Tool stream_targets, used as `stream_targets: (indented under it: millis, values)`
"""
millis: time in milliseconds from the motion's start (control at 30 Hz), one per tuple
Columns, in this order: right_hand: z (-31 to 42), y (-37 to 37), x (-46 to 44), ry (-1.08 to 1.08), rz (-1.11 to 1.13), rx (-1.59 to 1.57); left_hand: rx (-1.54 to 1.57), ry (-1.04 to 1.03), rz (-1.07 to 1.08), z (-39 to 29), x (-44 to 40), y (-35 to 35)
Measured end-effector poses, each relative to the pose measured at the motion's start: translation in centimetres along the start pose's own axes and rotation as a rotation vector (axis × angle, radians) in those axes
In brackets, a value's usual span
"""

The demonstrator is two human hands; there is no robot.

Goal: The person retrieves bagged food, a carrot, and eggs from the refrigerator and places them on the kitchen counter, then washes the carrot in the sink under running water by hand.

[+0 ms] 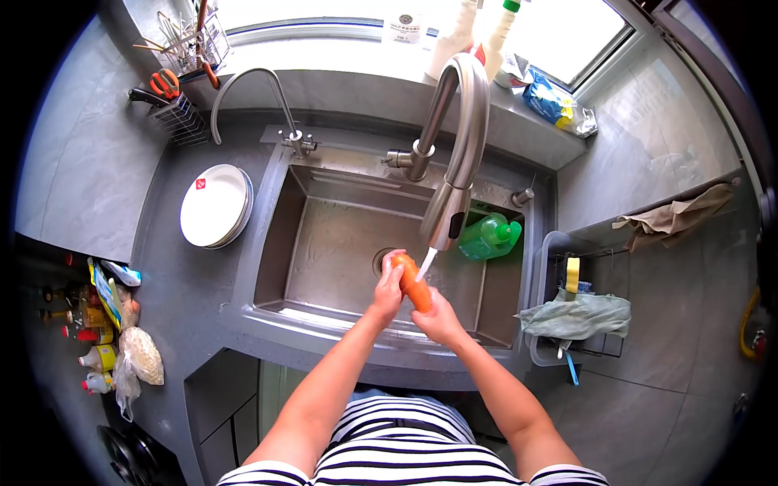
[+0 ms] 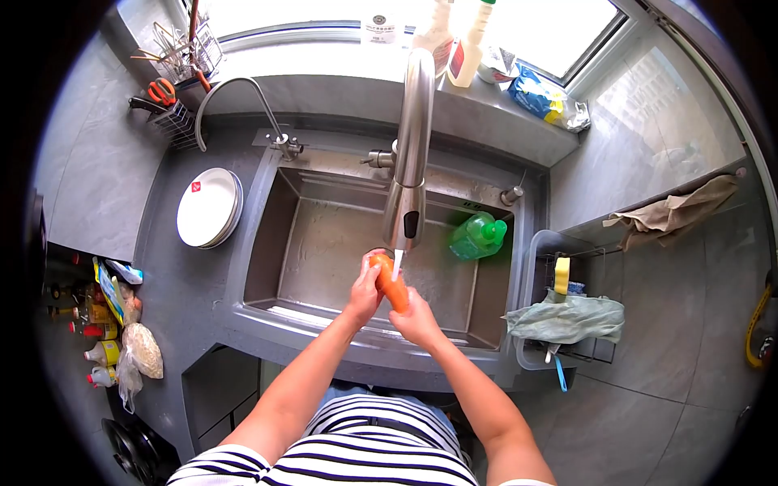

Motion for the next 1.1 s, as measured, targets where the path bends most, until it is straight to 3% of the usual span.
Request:
stream_targets:
  millis: [900, 1100]
  values:
    - [1.6, 0.4, 0.9, -0.017, -0.027, 0.116, -0.022, -0.064, -0.033, 0.4, 0.3, -0.2]
    - [1.3, 0.6, 1.0, -0.067, -0.001, 0.08, 0.043, -0.083, 0.052, -0.1, 0.4, -0.6]
Point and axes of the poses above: each hand's wrist, its own x-axis away from the middle knuckle, its own y-axis out of the back of the hand, z = x × y, the point moved 9 cm from there along -x, towards the middle knuckle, and after that the axes turned 3 degrees about z, right-handed, at the moved point
